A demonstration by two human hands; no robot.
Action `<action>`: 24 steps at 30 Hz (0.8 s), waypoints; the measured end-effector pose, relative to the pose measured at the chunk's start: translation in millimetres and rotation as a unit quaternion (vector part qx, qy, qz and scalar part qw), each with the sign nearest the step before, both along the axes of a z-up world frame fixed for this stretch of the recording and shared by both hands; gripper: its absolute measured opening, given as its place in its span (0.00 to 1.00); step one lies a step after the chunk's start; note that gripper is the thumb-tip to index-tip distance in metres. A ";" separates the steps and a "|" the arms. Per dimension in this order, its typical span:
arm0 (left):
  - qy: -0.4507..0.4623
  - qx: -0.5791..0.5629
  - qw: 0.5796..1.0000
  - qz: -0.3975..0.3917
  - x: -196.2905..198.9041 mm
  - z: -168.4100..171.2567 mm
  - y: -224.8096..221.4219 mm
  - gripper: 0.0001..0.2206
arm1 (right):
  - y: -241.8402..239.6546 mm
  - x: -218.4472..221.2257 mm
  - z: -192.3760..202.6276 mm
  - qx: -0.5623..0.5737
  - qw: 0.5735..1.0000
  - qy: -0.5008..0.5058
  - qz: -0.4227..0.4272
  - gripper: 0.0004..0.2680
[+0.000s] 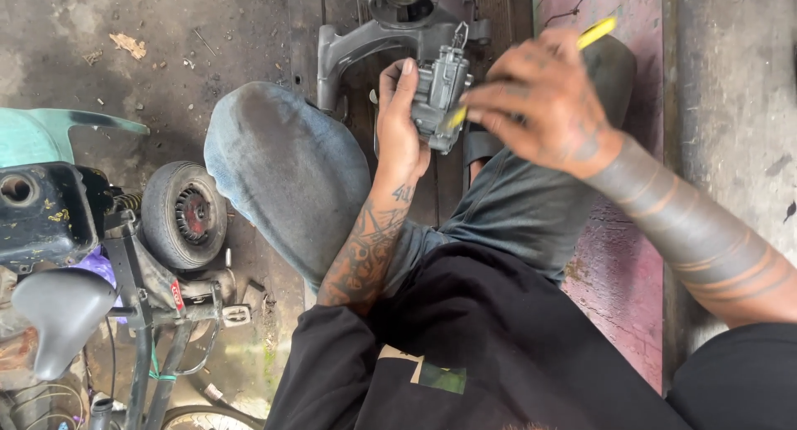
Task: Cleaning a motorcycle carburetor component by scrubbing it with a small brush to remove dirt and grime.
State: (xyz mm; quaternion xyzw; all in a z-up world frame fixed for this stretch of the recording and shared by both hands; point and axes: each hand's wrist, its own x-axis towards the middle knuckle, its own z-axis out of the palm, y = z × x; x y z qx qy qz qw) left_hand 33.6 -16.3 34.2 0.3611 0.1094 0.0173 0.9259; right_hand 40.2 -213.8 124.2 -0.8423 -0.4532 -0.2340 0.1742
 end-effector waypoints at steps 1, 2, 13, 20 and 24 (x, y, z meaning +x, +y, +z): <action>0.019 -0.033 0.999 -0.013 -4.5 -5.0 -0.2 0.17 | 4.6 -8.0 -7.4 0.010 0.999 0.001 0.044 0.07; 0.024 -0.032 0.999 -0.014 -5.0 -4.8 -0.7 0.17 | -2.3 -1.7 -3.9 0.011 0.999 0.006 0.043 0.07; 0.073 -0.199 0.967 -0.140 -4.5 2.9 -5.1 0.22 | -2.8 0.0 4.6 -0.008 1.000 -0.015 0.012 0.08; 0.085 -0.226 0.957 -0.159 1.0 -4.4 3.7 0.26 | -18.1 -0.1 4.8 0.015 0.997 0.034 -0.064 0.05; 0.085 -0.261 0.943 -0.189 -0.1 -9.5 2.9 0.25 | 8.1 -17.6 -5.4 0.003 0.998 -0.066 0.014 0.05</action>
